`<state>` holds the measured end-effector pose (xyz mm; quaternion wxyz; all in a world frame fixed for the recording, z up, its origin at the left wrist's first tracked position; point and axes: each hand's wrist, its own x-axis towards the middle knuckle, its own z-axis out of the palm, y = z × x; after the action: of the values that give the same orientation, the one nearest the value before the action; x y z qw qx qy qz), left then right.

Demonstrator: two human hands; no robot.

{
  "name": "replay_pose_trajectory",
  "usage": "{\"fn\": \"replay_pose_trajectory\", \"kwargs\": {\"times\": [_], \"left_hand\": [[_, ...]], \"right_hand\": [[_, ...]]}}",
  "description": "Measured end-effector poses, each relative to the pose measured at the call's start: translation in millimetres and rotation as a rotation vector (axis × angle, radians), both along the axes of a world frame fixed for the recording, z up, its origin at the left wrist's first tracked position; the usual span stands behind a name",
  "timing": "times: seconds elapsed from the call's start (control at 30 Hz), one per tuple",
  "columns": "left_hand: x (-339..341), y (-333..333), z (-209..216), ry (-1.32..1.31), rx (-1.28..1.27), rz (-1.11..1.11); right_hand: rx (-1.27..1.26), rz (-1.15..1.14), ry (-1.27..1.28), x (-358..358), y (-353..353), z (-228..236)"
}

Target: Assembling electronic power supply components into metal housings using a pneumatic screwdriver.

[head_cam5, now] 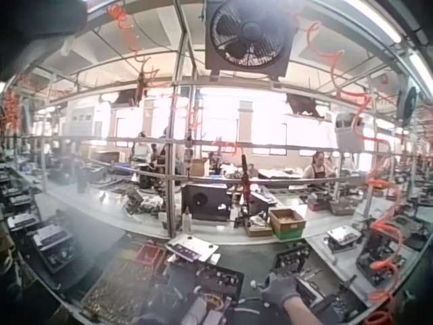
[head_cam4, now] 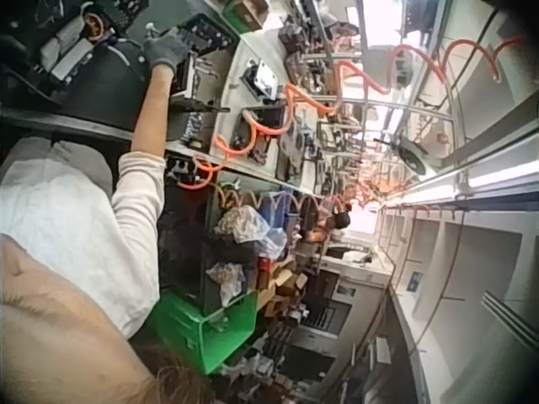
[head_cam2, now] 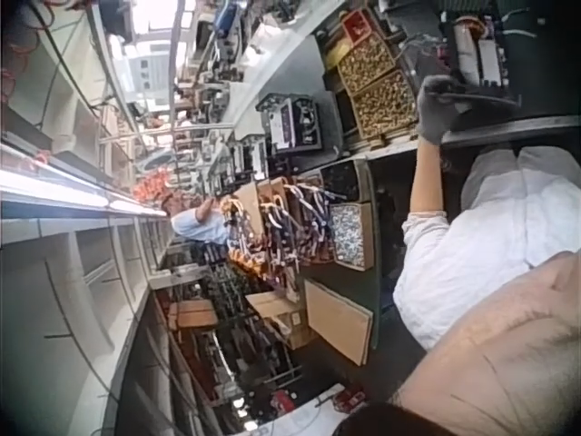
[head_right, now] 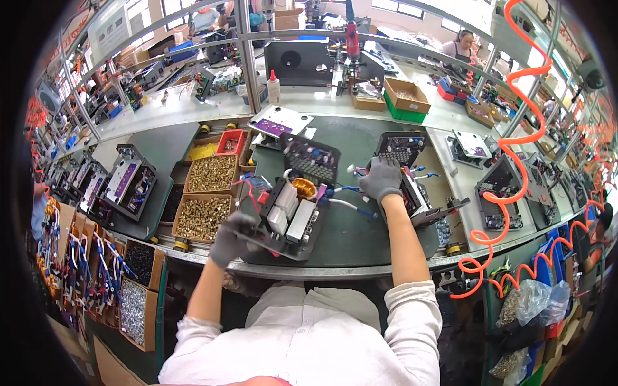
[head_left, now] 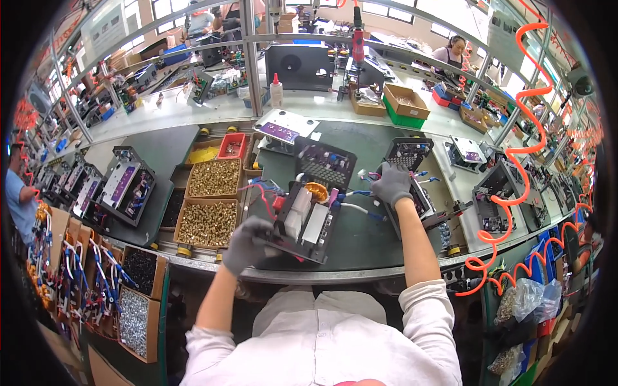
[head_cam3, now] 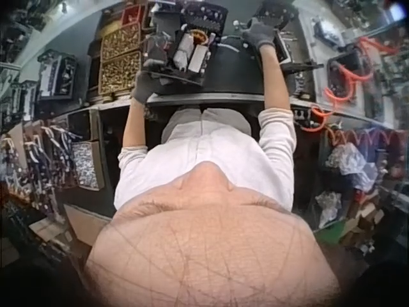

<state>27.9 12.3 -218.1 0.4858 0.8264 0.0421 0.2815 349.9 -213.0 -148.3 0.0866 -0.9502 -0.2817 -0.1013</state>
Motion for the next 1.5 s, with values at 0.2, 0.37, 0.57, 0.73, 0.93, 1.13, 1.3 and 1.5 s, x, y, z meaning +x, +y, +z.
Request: {"fn": "replay_pose_trajectory", "kwargs": {"times": [0.2,0.37,0.57,0.73,0.93,1.13,1.3,1.5], "left_hand": [[-14,-66,4,-0.171,-0.083,0.312],[4,-69,-32,-0.352,-0.387,0.268],[14,-80,-30,-0.410,-0.374,0.321],[19,-84,-27,-0.457,-0.321,0.332],[16,-82,-31,-0.421,-0.320,0.321],[17,-82,-30,-0.424,-0.311,0.319],[15,-81,-29,-0.394,-0.318,0.293],[12,-80,-30,-0.392,-0.293,0.291]], "right_hand": [[-0.001,0.041,-0.064,-9,-6,1],[0.067,-0.124,-0.037,12,10,-6],[0.091,-0.179,-0.281,24,6,-22],[0.144,-0.135,-0.293,20,-9,-28],[-0.096,-0.352,-0.393,7,-2,-16],[-0.113,-0.315,-0.130,14,2,-1],[-0.051,-0.241,0.086,17,-9,2],[-0.103,0.266,-0.442,-39,-26,-84]]}}
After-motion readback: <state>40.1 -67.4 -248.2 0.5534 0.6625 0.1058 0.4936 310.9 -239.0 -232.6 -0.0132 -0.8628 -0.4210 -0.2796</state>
